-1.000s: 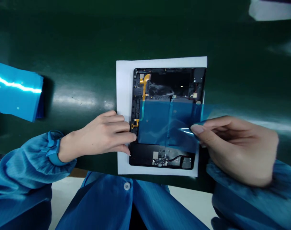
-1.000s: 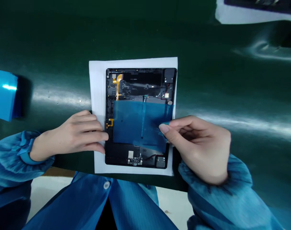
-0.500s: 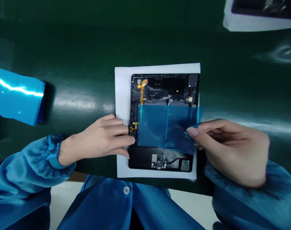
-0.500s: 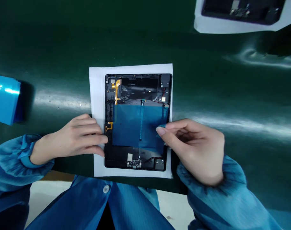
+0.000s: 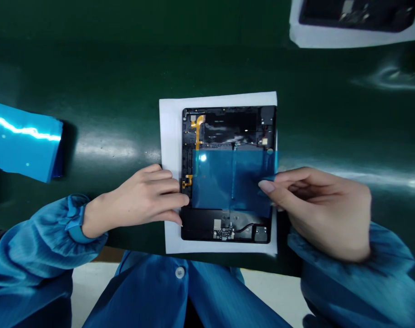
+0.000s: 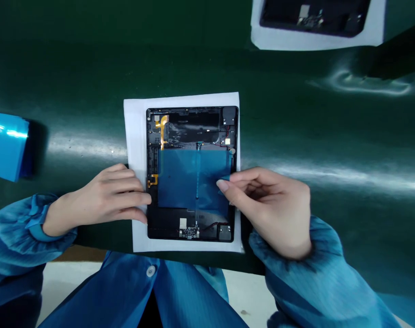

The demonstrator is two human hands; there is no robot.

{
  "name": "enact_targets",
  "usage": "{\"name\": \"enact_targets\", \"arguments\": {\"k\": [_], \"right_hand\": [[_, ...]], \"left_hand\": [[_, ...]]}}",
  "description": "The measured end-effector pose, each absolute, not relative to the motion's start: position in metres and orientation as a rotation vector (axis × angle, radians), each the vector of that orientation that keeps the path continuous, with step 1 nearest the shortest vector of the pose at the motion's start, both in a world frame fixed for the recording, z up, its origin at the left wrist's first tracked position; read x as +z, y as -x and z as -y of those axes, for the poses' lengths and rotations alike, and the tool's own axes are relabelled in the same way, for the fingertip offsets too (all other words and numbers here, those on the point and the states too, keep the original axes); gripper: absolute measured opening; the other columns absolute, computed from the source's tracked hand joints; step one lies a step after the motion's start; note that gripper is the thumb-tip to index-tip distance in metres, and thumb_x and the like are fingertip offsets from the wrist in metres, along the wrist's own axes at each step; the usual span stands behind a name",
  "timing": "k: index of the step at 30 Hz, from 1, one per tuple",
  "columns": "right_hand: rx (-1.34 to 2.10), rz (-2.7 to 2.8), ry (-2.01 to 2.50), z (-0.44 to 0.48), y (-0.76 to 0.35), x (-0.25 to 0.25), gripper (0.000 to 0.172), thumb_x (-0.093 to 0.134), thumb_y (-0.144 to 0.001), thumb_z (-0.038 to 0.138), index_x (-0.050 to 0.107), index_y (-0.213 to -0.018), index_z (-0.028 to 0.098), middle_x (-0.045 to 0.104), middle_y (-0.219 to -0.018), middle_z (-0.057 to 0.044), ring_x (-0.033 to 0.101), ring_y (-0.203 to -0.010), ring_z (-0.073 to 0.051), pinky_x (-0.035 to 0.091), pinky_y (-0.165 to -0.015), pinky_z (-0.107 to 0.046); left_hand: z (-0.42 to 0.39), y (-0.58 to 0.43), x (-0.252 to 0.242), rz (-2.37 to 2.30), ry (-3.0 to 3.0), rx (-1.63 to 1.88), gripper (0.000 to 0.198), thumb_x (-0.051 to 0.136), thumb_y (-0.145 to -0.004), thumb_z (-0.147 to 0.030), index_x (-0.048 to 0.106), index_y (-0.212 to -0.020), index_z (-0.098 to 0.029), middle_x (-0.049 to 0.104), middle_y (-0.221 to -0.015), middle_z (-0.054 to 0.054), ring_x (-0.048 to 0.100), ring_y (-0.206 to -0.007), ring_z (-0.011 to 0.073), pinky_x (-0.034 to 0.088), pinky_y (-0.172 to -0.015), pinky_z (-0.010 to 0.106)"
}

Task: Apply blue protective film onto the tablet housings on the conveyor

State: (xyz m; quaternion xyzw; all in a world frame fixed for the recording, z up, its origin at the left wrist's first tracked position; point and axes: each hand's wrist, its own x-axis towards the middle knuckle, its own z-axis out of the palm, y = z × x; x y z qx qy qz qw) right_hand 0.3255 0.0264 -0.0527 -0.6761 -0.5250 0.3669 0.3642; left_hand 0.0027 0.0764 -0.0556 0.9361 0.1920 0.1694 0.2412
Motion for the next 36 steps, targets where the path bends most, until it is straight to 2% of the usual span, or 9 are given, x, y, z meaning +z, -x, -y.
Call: {"name": "enact_targets", "arguments": {"k": [6, 12, 17, 22, 26, 29, 31, 33, 36], "right_hand": [[1.045, 1.293, 1.706, -0.026, -0.327, -0.054, 0.023, 0.092, -0.077, 0.030, 0.083, -0.096, 0.023, 0.074, -0.068, 0.001, 0.062, -0.048, -0.012, 0.061, -0.051, -0.026], [0.983, 0.986, 1.542, -0.027, -0.322, -0.064, 0.018, 0.084, -0.084, 0.034, 0.074, -0.085, 0.019, 0.067, -0.059, 0.002, 0.052, -0.039, -0.010, 0.038, -0.034, -0.023], [0.863, 0.938, 1.509, -0.036, -0.324, -0.069, 0.020, 0.082, -0.081, 0.036, 0.068, -0.080, 0.022, 0.061, -0.054, 0.005, 0.048, -0.037, -0.009, 0.033, -0.033, -0.024], [0.796, 1.048, 1.554, -0.043, -0.326, -0.075, 0.027, 0.078, -0.082, 0.047, 0.064, -0.080, 0.024, 0.057, -0.055, 0.008, 0.046, -0.037, -0.009, 0.033, -0.035, -0.022], [0.747, 1.133, 1.556, -0.042, -0.325, -0.078, 0.024, 0.074, -0.086, 0.046, 0.065, -0.081, 0.024, 0.060, -0.057, 0.007, 0.047, -0.038, -0.009, 0.035, -0.037, -0.023], [0.589, 1.431, 1.548, -0.034, -0.323, -0.071, 0.018, 0.070, -0.093, 0.041, 0.072, -0.088, 0.023, 0.073, -0.072, 0.001, 0.060, -0.048, -0.012, 0.046, -0.047, -0.026], [0.470, 1.838, 1.439, -0.026, -0.320, -0.063, 0.018, 0.068, -0.097, 0.038, 0.078, -0.101, 0.023, 0.083, -0.098, -0.005, 0.075, -0.070, -0.017, 0.057, -0.062, -0.030], [0.403, 2.274, 1.225, -0.021, -0.316, -0.057, 0.028, 0.067, -0.101, 0.040, 0.079, -0.119, 0.022, 0.081, -0.127, -0.008, 0.081, -0.095, -0.022, 0.062, -0.076, -0.033], [0.338, 2.671, 0.963, -0.028, -0.310, -0.054, 0.042, 0.062, -0.106, 0.046, 0.075, -0.135, 0.020, 0.073, -0.145, -0.008, 0.081, -0.106, -0.024, 0.063, -0.079, -0.033]], "left_hand": [[-0.077, -0.004, -0.050, -0.576, -2.547, 0.556, 0.042, 0.063, -0.105, -0.058, 0.071, -0.110, -0.017, 0.073, -0.090, 0.003, 0.064, -0.080, 0.0159, 0.044, -0.071, 0.031], [-0.087, -0.018, -0.039, -0.697, -2.869, 0.446, 0.026, 0.057, -0.110, -0.034, 0.080, -0.113, -0.024, 0.068, -0.090, 0.004, 0.059, -0.079, 0.0181, 0.039, -0.069, 0.033], [-0.090, -0.055, -0.037, -0.610, -3.039, 0.259, 0.027, 0.054, -0.106, -0.024, 0.079, -0.116, -0.023, 0.064, -0.090, 0.006, 0.056, -0.080, 0.0224, 0.036, -0.070, 0.036], [-0.082, -0.100, -0.035, -0.578, -3.014, 0.068, 0.047, 0.047, -0.102, -0.008, 0.067, -0.142, -0.021, 0.067, -0.112, 0.012, 0.063, -0.106, 0.0280, 0.043, -0.088, 0.039], [-0.085, -0.104, -0.035, -0.546, -2.939, 0.078, 0.051, 0.041, -0.103, -0.006, 0.063, -0.147, -0.019, 0.068, -0.122, 0.015, 0.064, -0.117, 0.0308, 0.046, -0.098, 0.044], [-0.097, -0.078, -0.041, -0.756, -2.791, 0.235, 0.049, 0.055, -0.104, -0.025, 0.057, -0.152, -0.017, 0.064, -0.140, 0.019, 0.060, -0.131, 0.0368, 0.046, -0.108, 0.052], [-0.105, -0.057, -0.048, -0.906, -2.665, 0.345, 0.074, 0.068, -0.099, -0.053, 0.048, -0.160, -0.016, 0.053, -0.158, 0.023, 0.049, -0.147, 0.0421, 0.039, -0.120, 0.058], [-0.111, -0.040, -0.056, -0.975, -2.575, 0.334, 0.112, 0.072, -0.084, -0.081, 0.036, -0.168, -0.016, 0.037, -0.171, 0.026, 0.032, -0.160, 0.0472, 0.027, -0.130, 0.063], [-0.115, -0.033, -0.067, -0.991, -2.492, 0.168, 0.140, 0.066, -0.071, -0.098, 0.022, -0.173, -0.014, 0.019, -0.179, 0.027, 0.013, -0.167, 0.0510, 0.008, -0.135, 0.067]]}}
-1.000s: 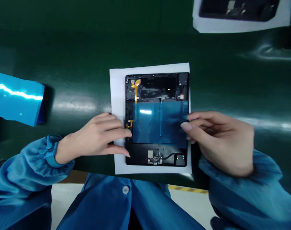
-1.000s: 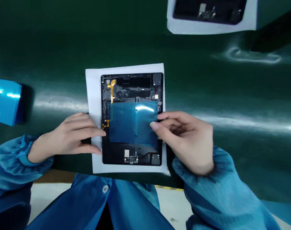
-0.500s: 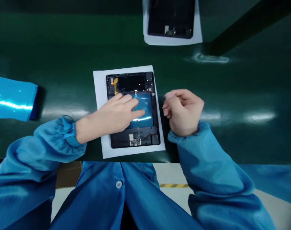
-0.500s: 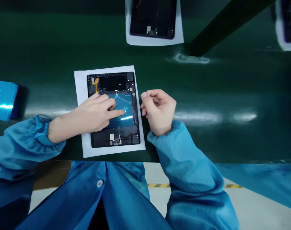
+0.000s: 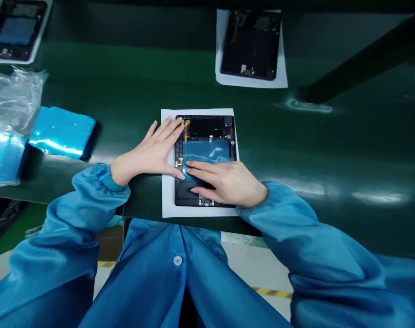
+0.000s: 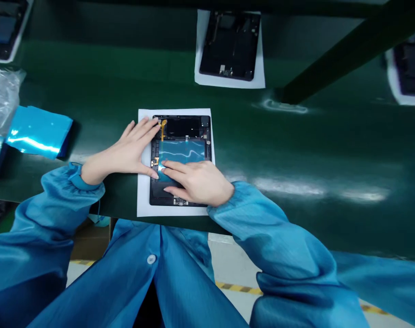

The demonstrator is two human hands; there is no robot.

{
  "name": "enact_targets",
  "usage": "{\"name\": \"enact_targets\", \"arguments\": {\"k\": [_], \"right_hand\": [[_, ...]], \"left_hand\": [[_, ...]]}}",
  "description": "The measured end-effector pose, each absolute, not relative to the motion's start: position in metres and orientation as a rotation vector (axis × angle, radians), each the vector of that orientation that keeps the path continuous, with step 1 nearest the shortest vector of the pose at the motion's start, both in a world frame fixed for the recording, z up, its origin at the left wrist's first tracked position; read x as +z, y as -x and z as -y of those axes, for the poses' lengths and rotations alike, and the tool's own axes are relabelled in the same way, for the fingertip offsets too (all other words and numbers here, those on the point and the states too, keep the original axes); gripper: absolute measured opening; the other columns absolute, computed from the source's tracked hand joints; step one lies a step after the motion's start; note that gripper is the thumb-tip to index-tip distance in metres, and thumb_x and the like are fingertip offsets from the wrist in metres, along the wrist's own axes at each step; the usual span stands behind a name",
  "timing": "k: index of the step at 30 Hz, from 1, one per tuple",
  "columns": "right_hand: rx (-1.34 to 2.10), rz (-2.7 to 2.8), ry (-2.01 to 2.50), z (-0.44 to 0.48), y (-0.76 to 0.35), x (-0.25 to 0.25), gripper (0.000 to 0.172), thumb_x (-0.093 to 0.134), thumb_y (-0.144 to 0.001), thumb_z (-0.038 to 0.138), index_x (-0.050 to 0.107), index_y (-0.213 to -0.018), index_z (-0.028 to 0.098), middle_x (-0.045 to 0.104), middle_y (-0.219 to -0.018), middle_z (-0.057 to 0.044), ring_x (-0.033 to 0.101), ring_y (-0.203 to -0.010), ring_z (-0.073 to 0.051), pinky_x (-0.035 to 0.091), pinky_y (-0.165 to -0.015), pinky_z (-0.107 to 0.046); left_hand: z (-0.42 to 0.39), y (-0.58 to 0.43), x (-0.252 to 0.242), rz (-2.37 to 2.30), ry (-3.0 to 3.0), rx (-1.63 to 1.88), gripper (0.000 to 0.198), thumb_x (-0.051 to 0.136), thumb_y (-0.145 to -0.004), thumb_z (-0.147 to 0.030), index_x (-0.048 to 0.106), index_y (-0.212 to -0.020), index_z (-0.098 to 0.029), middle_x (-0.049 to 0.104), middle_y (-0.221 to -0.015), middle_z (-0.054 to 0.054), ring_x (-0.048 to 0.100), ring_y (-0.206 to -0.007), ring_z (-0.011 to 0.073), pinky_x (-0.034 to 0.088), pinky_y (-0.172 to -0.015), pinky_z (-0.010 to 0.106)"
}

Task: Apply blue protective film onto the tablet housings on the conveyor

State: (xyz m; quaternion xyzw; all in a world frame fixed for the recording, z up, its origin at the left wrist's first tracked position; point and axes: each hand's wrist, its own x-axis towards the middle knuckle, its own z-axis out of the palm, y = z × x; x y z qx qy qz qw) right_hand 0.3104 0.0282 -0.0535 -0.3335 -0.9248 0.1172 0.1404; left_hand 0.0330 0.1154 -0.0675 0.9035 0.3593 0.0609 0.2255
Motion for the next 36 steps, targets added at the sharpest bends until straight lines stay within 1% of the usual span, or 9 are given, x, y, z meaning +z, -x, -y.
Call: {"name": "enact_targets", "arguments": {"k": [2, 5, 7, 12, 17, 23, 29, 32, 36], "right_hand": [[0.272, 2.752, 0.955, -0.041, -0.308, -0.056, 0.047, 0.057, -0.108, 0.049, 0.073, -0.141, 0.019, 0.071, -0.148, -0.008, 0.081, -0.106, -0.025, 0.062, -0.077, -0.034], [0.140, 2.724, 1.112, -0.058, -0.305, -0.059, 0.050, 0.053, -0.110, 0.050, 0.071, -0.144, 0.019, 0.070, -0.148, -0.007, 0.080, -0.109, -0.026, 0.061, -0.078, -0.035], [0.058, 2.711, 1.168, -0.058, -0.303, -0.059, 0.052, 0.053, -0.109, 0.052, 0.072, -0.143, 0.018, 0.070, -0.148, -0.008, 0.081, -0.103, -0.027, 0.061, -0.075, -0.036], [0.036, 2.787, 0.965, -0.033, -0.307, -0.058, 0.056, 0.058, -0.106, 0.058, 0.075, -0.137, 0.014, 0.070, -0.147, -0.010, 0.081, -0.080, -0.022, 0.060, -0.066, -0.037], [-0.011, 2.543, 1.385, -0.024, -0.311, -0.058, 0.047, 0.057, -0.108, 0.050, 0.077, -0.135, 0.017, 0.075, -0.140, -0.012, 0.082, -0.096, -0.028, 0.061, -0.071, -0.037], [0.039, 2.699, 1.016, 0.016, -0.301, -0.053, 0.052, 0.062, -0.104, 0.057, 0.079, -0.129, 0.015, 0.075, -0.139, -0.011, 0.081, -0.078, -0.021, 0.062, -0.068, -0.034], [-0.067, 2.405, 1.509, -0.012, -0.331, -0.063, 0.041, 0.058, -0.109, 0.043, 0.077, -0.133, 0.016, 0.077, -0.136, -0.009, 0.081, -0.110, -0.026, 0.065, -0.079, -0.034], [-0.085, 2.426, 1.554, -0.006, -0.344, -0.064, 0.042, 0.060, -0.108, 0.045, 0.078, -0.131, 0.016, 0.076, -0.138, -0.010, 0.083, -0.104, -0.027, 0.065, -0.076, -0.035], [-0.091, 2.538, 1.392, 0.039, -0.352, -0.057, 0.036, 0.065, -0.106, 0.042, 0.079, -0.128, 0.017, 0.076, -0.136, -0.010, 0.084, -0.089, -0.023, 0.064, -0.070, -0.032]], "left_hand": [[-0.116, -0.036, -0.072, -0.968, -2.456, 0.101, 0.144, 0.063, -0.071, -0.101, 0.017, -0.174, -0.012, 0.012, -0.180, 0.028, 0.008, -0.169, 0.0503, 0.001, -0.135, 0.067], [-0.115, -0.042, -0.074, -0.949, -2.440, 0.089, 0.145, 0.063, -0.071, -0.100, 0.014, -0.174, -0.010, 0.007, -0.181, 0.028, 0.006, -0.169, 0.0485, -0.001, -0.136, 0.066], [-0.115, -0.043, -0.074, -0.957, -2.445, 0.086, 0.144, 0.064, -0.073, -0.099, 0.013, -0.174, -0.009, 0.007, -0.180, 0.028, 0.006, -0.170, 0.0476, -0.001, -0.136, 0.065], [-0.113, -0.044, -0.073, -0.965, -2.468, 0.068, 0.142, 0.061, -0.076, -0.097, 0.012, -0.174, -0.007, 0.007, -0.180, 0.028, 0.006, -0.170, 0.0472, 0.000, -0.136, 0.065], [-0.112, -0.047, -0.070, -0.987, -2.465, 0.055, 0.146, 0.064, -0.073, -0.098, 0.013, -0.173, -0.005, 0.008, -0.180, 0.029, 0.006, -0.170, 0.0469, -0.002, -0.136, 0.064], [-0.114, -0.047, -0.072, -0.967, -2.439, 0.074, 0.149, 0.064, -0.071, -0.100, 0.012, -0.174, -0.005, 0.006, -0.180, 0.029, 0.005, -0.170, 0.0473, -0.004, -0.136, 0.064], [-0.115, -0.048, -0.069, -0.993, -2.421, 0.023, 0.149, 0.066, -0.071, -0.099, 0.007, -0.175, -0.009, 0.003, -0.182, 0.024, 0.002, -0.170, 0.0448, -0.008, -0.136, 0.060], [-0.114, -0.049, -0.067, -1.004, -2.428, 0.010, 0.147, 0.065, -0.073, -0.097, 0.005, -0.175, -0.010, 0.002, -0.182, 0.022, 0.002, -0.171, 0.0439, -0.009, -0.137, 0.059], [-0.112, -0.050, -0.067, -1.012, -2.439, 0.002, 0.146, 0.065, -0.074, -0.095, 0.004, -0.175, -0.009, 0.001, -0.183, 0.023, 0.001, -0.170, 0.0445, -0.008, -0.137, 0.058]]}}
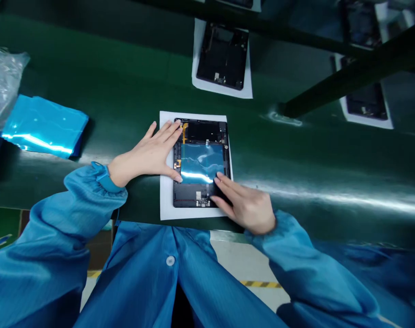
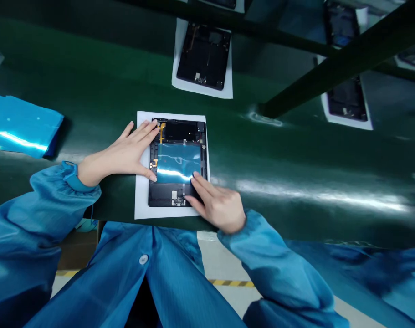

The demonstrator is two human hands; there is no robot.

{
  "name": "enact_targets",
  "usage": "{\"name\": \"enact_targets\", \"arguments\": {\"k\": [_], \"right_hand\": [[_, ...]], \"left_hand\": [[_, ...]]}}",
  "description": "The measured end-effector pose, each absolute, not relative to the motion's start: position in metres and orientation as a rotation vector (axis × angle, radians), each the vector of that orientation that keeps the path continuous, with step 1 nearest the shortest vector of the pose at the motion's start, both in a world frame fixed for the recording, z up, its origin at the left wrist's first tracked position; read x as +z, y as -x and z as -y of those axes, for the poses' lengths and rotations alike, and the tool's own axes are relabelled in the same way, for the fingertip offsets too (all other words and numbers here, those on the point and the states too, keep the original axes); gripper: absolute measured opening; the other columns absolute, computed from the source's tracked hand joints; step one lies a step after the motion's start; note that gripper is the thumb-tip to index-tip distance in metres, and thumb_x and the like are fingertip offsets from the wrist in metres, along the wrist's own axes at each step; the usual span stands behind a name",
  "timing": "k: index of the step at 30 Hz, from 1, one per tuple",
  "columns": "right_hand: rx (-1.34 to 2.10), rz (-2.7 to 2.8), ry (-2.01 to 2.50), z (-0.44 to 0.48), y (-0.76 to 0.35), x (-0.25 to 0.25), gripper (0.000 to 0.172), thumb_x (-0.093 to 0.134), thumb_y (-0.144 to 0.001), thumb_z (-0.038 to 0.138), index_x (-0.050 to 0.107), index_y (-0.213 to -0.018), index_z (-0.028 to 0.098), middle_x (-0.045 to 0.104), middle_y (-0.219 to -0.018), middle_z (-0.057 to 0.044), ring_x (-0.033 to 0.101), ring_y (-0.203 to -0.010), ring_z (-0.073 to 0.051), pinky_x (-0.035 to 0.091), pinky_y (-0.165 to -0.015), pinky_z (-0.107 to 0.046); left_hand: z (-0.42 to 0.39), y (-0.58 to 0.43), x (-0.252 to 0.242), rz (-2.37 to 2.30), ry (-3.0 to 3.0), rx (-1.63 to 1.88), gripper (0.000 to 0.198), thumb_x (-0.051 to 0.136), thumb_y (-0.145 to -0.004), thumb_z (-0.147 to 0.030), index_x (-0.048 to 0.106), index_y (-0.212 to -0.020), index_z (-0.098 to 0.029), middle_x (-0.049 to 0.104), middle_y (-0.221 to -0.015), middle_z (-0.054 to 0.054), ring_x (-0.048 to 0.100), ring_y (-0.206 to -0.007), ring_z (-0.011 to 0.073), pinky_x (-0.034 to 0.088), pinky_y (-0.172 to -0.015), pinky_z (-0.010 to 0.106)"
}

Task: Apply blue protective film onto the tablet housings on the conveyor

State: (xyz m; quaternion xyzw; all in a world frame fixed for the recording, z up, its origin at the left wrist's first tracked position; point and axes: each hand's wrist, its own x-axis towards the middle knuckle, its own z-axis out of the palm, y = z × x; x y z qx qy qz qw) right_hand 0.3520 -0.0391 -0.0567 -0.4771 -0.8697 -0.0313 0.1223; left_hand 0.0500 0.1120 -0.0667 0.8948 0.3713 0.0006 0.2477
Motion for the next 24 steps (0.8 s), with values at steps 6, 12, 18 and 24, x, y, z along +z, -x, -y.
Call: {"name": "enact_targets", "arguments": {"k": [6, 12, 18, 24], "right_hand": [[-0.013, 2.461, 1.472, 0.017, -0.349, -0.062, 0.036, 0.061, -0.107, 0.040, 0.078, -0.130, 0.017, 0.077, -0.135, -0.009, 0.083, -0.103, -0.025, 0.064, -0.076, -0.033], [0.033, 2.430, 1.648, -0.021, -0.334, -0.064, 0.051, 0.056, -0.107, 0.052, 0.072, -0.141, 0.017, 0.070, -0.147, -0.011, 0.081, -0.110, -0.030, 0.062, -0.074, -0.037], [0.154, 2.414, 1.404, 0.034, -0.348, -0.053, 0.038, 0.058, -0.108, 0.046, 0.076, -0.128, 0.020, 0.085, -0.109, -0.008, 0.080, -0.079, -0.021, 0.057, -0.068, -0.032], [0.156, 1.939, 1.624, 0.034, -0.351, -0.068, 0.026, 0.058, -0.106, 0.039, 0.078, -0.114, 0.023, 0.083, -0.098, -0.007, 0.071, -0.071, -0.020, 0.059, -0.074, -0.036]], "left_hand": [[-0.114, -0.049, -0.070, -1.016, -2.451, -0.021, 0.147, 0.066, -0.074, -0.095, 0.001, -0.175, -0.010, 0.000, -0.183, 0.022, 0.000, -0.171, 0.0442, -0.009, -0.136, 0.059], [-0.114, -0.050, -0.068, -1.046, -2.441, -0.042, 0.147, 0.070, -0.073, -0.093, 0.006, -0.175, -0.008, 0.001, -0.182, 0.023, 0.001, -0.171, 0.0420, -0.008, -0.137, 0.057], [-0.113, -0.051, -0.056, -1.079, -2.423, -0.106, 0.145, 0.080, -0.072, -0.083, 0.010, -0.174, -0.009, 0.003, -0.183, 0.022, 0.002, -0.171, 0.0410, -0.003, -0.138, 0.060], [-0.143, -0.084, -0.038, -1.305, -2.462, 0.156, 0.061, 0.059, -0.105, -0.046, 0.052, -0.156, -0.014, 0.045, -0.168, 0.021, 0.043, -0.155, 0.0405, 0.036, -0.127, 0.060]]}}
